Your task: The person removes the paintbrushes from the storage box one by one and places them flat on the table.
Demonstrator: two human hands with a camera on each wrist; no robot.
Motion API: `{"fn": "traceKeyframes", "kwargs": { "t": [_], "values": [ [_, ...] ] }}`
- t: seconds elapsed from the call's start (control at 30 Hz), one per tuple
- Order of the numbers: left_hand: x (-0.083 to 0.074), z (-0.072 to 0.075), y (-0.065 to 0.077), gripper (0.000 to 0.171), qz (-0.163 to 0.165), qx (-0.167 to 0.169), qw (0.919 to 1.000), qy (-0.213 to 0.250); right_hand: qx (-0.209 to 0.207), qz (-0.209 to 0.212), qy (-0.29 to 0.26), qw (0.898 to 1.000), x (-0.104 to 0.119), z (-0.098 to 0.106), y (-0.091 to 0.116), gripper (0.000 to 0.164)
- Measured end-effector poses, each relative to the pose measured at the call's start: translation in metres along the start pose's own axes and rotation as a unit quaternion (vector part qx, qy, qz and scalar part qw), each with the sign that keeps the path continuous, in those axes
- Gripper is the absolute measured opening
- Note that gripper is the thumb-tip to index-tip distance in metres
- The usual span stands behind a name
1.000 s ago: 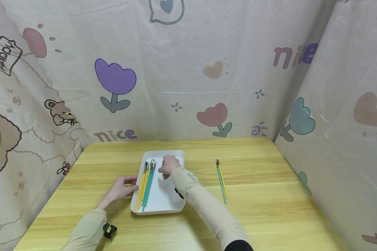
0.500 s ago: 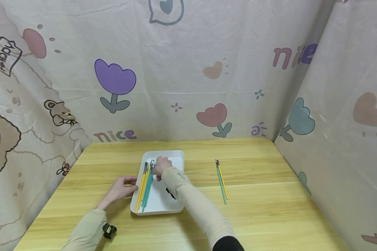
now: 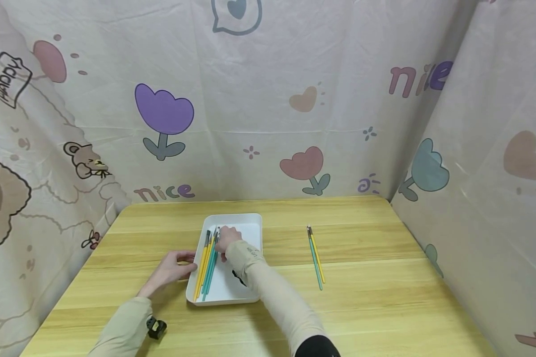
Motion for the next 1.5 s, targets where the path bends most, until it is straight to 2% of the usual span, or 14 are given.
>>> {"fn": "traceKeyframes", "kwargs": {
  "t": [0.2, 0.43, 0.9, 1.07, 1.33, 1.5],
  "values": [
    [0.001, 0.000, 0.000, 0.044, 0.003, -0.001, 1.0000, 0.002, -0.006, -0.002, 0.011, 1.000, 0.001, -0.003, -0.002, 0.015],
    [0.003, 0.000, -0.001, 0.044, 0.007, -0.002, 1.0000, 0.007, -0.010, 0.004, 0.027, 1.000, 0.001, -0.004, -0.003, 0.008],
    [0.001, 0.000, -0.001, 0.043, -0.001, 0.001, 0.9999, 0.013, -0.026, 0.004, 0.063, 0.998, 0.001, -0.009, -0.011, 0.013],
    [0.002, 0.000, -0.001, 0.043, 0.003, 0.002, 0.9999, 0.010, -0.041, 0.005, 0.083, 0.996, 0.002, -0.010, -0.010, 0.012],
    [0.002, 0.000, 0.000, 0.045, 0.009, -0.001, 0.9999, 0.010, -0.045, 0.003, 0.082, 0.996, 0.002, -0.011, -0.010, 0.016],
    [0.003, 0.000, 0.000, 0.045, 0.011, -0.001, 0.9997, 0.020, -0.061, 0.015, 0.109, 0.992, 0.003, -0.007, -0.005, 0.013]
  ]
}}
Point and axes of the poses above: each hand's wrist, its own y-axis away from the middle knuckle, its own z-axis out of the back of the hand, x = y × z, the point moved 6 cm from there along -y, towards the middle knuckle, and after that the axes turned 14 degrees about -z, right-handed, at the moved point
